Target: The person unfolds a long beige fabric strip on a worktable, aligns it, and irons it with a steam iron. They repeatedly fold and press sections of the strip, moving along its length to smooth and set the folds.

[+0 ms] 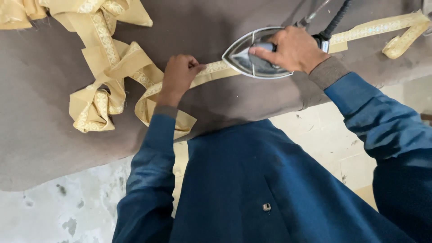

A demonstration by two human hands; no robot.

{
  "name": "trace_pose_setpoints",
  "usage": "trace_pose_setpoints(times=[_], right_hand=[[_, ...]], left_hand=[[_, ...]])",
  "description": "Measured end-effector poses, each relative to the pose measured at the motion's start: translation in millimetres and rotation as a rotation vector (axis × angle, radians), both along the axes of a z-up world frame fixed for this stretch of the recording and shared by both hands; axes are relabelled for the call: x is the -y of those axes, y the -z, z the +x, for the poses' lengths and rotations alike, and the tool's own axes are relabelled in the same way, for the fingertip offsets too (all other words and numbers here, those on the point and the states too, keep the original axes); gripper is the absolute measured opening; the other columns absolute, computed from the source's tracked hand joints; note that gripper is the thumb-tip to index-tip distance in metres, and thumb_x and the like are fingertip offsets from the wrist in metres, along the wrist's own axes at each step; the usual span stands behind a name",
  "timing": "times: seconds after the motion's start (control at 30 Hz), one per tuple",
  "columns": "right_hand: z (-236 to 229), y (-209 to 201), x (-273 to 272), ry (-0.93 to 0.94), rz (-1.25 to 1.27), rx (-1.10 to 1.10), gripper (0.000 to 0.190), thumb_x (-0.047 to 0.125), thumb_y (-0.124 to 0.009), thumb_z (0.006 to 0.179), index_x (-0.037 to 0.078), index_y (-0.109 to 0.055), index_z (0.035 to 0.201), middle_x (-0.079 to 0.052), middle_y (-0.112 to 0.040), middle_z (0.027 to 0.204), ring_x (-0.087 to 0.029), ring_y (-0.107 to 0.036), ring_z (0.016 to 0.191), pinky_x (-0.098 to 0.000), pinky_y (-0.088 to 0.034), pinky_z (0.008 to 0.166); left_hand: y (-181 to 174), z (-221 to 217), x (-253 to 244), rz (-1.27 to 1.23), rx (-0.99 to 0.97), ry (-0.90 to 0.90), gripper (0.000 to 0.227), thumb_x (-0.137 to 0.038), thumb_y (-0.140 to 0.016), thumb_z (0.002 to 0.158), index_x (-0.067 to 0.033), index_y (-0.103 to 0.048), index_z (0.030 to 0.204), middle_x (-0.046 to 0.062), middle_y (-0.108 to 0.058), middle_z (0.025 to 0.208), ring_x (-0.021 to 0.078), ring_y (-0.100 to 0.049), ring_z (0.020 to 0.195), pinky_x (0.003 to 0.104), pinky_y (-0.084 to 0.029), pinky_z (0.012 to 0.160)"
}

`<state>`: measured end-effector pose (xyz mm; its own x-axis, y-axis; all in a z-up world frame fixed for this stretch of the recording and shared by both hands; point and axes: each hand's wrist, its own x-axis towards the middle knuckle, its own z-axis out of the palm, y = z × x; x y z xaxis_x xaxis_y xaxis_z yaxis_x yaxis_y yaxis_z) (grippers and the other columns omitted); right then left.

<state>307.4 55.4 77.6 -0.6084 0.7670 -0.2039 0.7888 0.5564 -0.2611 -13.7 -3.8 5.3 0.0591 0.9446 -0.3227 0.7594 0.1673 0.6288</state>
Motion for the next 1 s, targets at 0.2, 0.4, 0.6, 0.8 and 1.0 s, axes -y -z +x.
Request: trace_pose_setpoints(times=[0.2,0.4,0.6,0.8,1.0], right_hand=[[-25,-5,5,0.016,0.029,0.092,0.080,0.069,-0.043,0.110,0.006,-0.072,0.070,-0.017,-0.057,0.054,-0.038,-0.060,0.055,-0.0516,-0.051,0.057],[-46,-11,6,-0.029,-0.067,0.084,0.073,0.065,-0.046,0.108,0.003,-0.079,0.088,-0.015,-0.055,0.050,-0.032,-0.056,0.048,-0.0457,-0.049,0.051],[-60,-13,7,-0.051,-0.015,-0.018,0.078,0.062,-0.049,0.110,0.001,-0.066,0.065,-0.013,-0.050,0.048,-0.031,-0.051,0.044,-0.0461,-0.047,0.051],[-67,-24,8,0.152,-0.222,0.017,0.065,0.069,-0.053,0.098,0.012,-0.077,0.076,-0.019,-0.072,0.068,-0.043,-0.073,0.078,-0.0497,-0.057,0.081],[-74,-23,9,0.128,-0.219,0.059,0.068,0.071,-0.050,0.099,0.014,-0.077,0.074,-0.016,-0.072,0.066,-0.040,-0.074,0.077,-0.0481,-0.057,0.082]], left_hand=[[-8,-13,6,-0.009,0.132,-0.010,0.021,-0.026,-0.085,0.090,-0.0076,-0.078,0.081,0.008,-0.077,0.081,0.0190,-0.073,0.076,0.037,-0.054,0.067],[-6,-33,9,-0.082,0.028,-0.089,0.038,-0.043,-0.089,0.085,-0.0094,-0.075,0.074,0.006,-0.073,0.070,0.0167,-0.065,0.063,0.038,-0.047,0.059],[-47,-82,26,-0.196,0.121,-0.157,0.021,-0.027,-0.084,0.088,-0.0088,-0.076,0.084,0.005,-0.073,0.078,0.0130,-0.064,0.070,0.031,-0.050,0.067],[-46,-101,37,-0.098,0.140,0.005,0.024,-0.025,-0.082,0.090,-0.0046,-0.079,0.102,0.020,-0.074,0.093,0.0351,-0.073,0.090,0.044,-0.056,0.081],[-34,-109,40,-0.057,0.204,0.007,0.017,-0.015,-0.072,0.098,-0.0017,-0.078,0.107,0.022,-0.075,0.098,0.0418,-0.072,0.099,0.044,-0.056,0.089]])
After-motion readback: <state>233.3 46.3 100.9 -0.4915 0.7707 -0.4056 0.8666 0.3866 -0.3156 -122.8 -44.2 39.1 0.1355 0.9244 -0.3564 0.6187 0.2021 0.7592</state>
